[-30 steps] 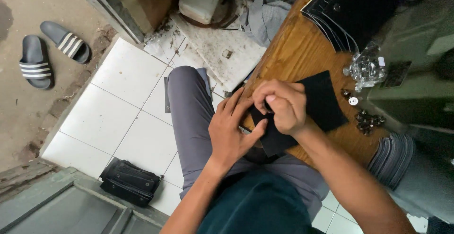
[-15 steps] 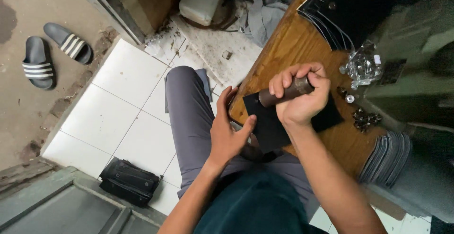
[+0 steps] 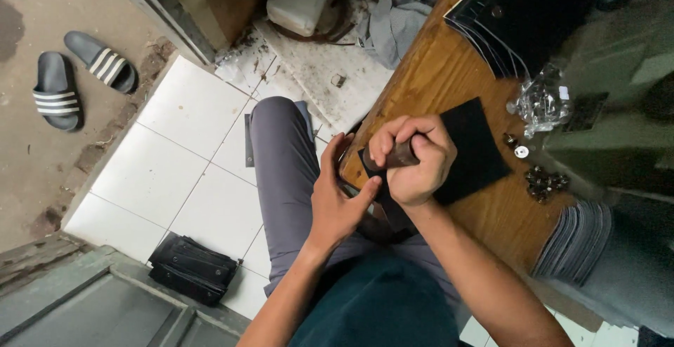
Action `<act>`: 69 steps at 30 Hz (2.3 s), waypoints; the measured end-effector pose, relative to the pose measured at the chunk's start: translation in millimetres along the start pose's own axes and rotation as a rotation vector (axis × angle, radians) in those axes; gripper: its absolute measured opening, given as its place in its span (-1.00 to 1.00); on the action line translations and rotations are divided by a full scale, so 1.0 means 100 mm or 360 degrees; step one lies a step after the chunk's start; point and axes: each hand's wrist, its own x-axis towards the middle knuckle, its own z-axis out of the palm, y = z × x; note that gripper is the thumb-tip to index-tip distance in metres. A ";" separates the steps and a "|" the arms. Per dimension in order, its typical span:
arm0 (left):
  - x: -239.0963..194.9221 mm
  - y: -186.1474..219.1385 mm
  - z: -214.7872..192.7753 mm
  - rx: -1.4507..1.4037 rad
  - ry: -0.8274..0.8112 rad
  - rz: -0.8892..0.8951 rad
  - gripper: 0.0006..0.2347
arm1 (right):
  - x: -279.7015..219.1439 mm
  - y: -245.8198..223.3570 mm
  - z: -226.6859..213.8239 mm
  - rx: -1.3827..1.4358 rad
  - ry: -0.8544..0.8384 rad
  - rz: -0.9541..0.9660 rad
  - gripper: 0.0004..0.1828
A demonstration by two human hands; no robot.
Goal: The person sits at a low table and attaches metal snap fasteners to black and blue leather pieces. They position a snap component on the leather, then strike it with a wooden hand mallet to set it, working on one leather piece at a time and stacking finished pieces with others on the table.
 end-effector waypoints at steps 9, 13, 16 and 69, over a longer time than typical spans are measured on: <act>-0.02 -0.16 0.04 -0.0082 0.0050 0.0082 -0.26 | -0.04 -0.08 0.07 -0.0554 -0.0514 -0.0398 -0.76; -0.03 -0.07 0.03 -0.0073 0.0015 0.0133 -0.30 | 0.04 -0.12 -0.08 -0.0368 -0.0494 -0.0220 -0.70; -0.01 -0.08 0.01 -0.0093 0.0022 0.0167 -0.34 | 0.20 -0.18 -0.53 0.0194 -0.0141 -0.0018 -0.84; 0.15 0.35 0.43 0.1589 -0.0520 0.0971 -0.49 | 0.35 -0.39 -1.41 -0.0152 -0.0071 -0.0097 -0.61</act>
